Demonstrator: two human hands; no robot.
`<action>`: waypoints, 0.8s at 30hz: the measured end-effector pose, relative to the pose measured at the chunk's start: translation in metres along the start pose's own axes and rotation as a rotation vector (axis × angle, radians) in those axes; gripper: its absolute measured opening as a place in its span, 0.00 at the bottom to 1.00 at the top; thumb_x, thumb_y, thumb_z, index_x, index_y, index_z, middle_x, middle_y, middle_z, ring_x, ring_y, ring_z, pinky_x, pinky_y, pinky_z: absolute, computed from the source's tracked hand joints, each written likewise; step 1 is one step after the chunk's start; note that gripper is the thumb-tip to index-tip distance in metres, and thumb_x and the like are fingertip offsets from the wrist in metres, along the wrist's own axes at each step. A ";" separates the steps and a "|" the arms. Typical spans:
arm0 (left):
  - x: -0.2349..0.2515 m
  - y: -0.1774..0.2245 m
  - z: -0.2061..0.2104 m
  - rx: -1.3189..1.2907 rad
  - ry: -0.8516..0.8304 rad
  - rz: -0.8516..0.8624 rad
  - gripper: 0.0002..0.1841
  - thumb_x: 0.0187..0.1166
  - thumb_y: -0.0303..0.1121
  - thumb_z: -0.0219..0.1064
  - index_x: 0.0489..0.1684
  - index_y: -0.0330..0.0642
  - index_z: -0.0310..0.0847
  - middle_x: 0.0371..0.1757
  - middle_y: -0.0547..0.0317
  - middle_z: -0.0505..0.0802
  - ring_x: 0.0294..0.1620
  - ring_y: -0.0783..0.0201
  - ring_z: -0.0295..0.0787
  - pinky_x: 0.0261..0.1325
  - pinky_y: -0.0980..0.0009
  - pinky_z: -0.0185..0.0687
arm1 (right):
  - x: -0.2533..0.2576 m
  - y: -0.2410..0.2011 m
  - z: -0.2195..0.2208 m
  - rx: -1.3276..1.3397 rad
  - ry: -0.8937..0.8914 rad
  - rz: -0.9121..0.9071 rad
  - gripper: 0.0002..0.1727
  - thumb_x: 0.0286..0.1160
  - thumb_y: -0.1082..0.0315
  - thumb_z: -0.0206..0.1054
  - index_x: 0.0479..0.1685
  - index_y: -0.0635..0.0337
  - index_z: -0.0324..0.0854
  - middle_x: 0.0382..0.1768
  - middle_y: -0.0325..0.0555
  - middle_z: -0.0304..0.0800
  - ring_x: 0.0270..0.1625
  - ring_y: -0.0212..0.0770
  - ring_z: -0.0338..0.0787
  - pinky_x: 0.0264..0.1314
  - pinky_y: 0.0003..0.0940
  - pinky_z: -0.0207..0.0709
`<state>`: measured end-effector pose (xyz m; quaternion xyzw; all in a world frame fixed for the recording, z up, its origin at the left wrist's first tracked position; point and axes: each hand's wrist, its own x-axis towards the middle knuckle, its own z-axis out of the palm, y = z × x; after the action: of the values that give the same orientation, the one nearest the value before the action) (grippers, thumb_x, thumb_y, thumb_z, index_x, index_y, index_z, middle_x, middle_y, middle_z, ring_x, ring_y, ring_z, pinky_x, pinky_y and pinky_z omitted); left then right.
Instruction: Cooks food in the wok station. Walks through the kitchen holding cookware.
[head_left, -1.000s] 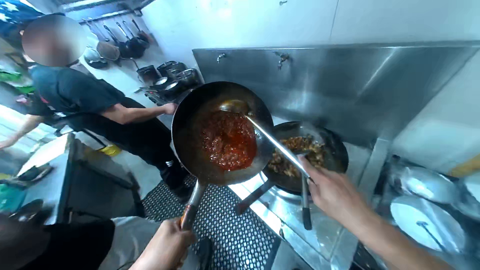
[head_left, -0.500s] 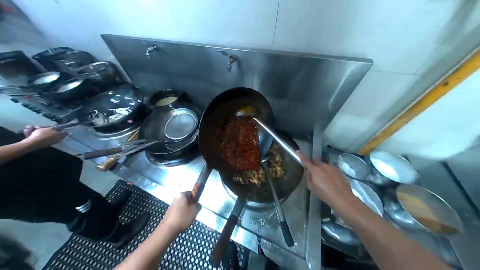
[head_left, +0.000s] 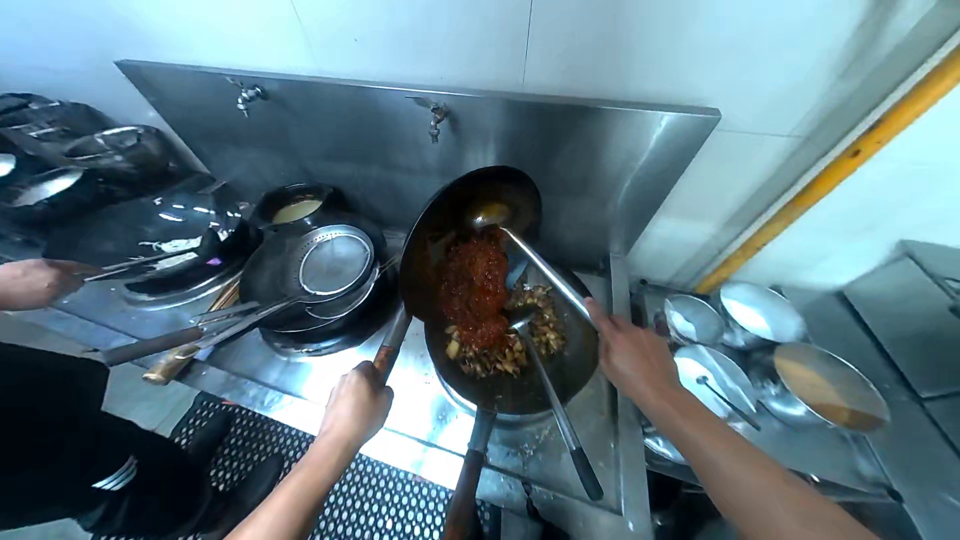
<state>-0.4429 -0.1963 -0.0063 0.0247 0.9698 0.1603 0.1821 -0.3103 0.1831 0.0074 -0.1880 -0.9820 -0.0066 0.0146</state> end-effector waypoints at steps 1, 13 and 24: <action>0.000 0.003 0.000 0.004 0.006 -0.001 0.10 0.70 0.35 0.70 0.44 0.42 0.83 0.38 0.50 0.90 0.43 0.49 0.90 0.46 0.45 0.84 | 0.000 -0.001 0.005 0.005 -0.026 0.015 0.37 0.84 0.65 0.56 0.94 0.31 0.56 0.54 0.56 0.90 0.38 0.57 0.93 0.40 0.55 0.86; -0.017 0.034 0.007 0.053 0.124 -0.058 0.12 0.69 0.35 0.71 0.45 0.41 0.84 0.40 0.47 0.91 0.46 0.46 0.90 0.49 0.43 0.84 | -0.048 0.037 0.063 0.157 -0.344 -0.021 0.41 0.80 0.66 0.57 0.94 0.22 0.52 0.52 0.57 0.92 0.50 0.62 0.93 0.50 0.62 0.86; -0.043 0.068 -0.007 0.059 0.266 -0.055 0.13 0.71 0.35 0.71 0.50 0.42 0.84 0.40 0.48 0.91 0.46 0.47 0.90 0.49 0.44 0.84 | -0.042 0.057 0.100 0.270 -0.170 -0.017 0.42 0.81 0.66 0.55 0.95 0.19 0.49 0.49 0.57 0.93 0.43 0.61 0.94 0.44 0.61 0.86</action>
<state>-0.4058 -0.1389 0.0363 -0.0182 0.9900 0.1287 0.0555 -0.2525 0.2224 -0.0932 -0.1757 -0.9733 0.1414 -0.0435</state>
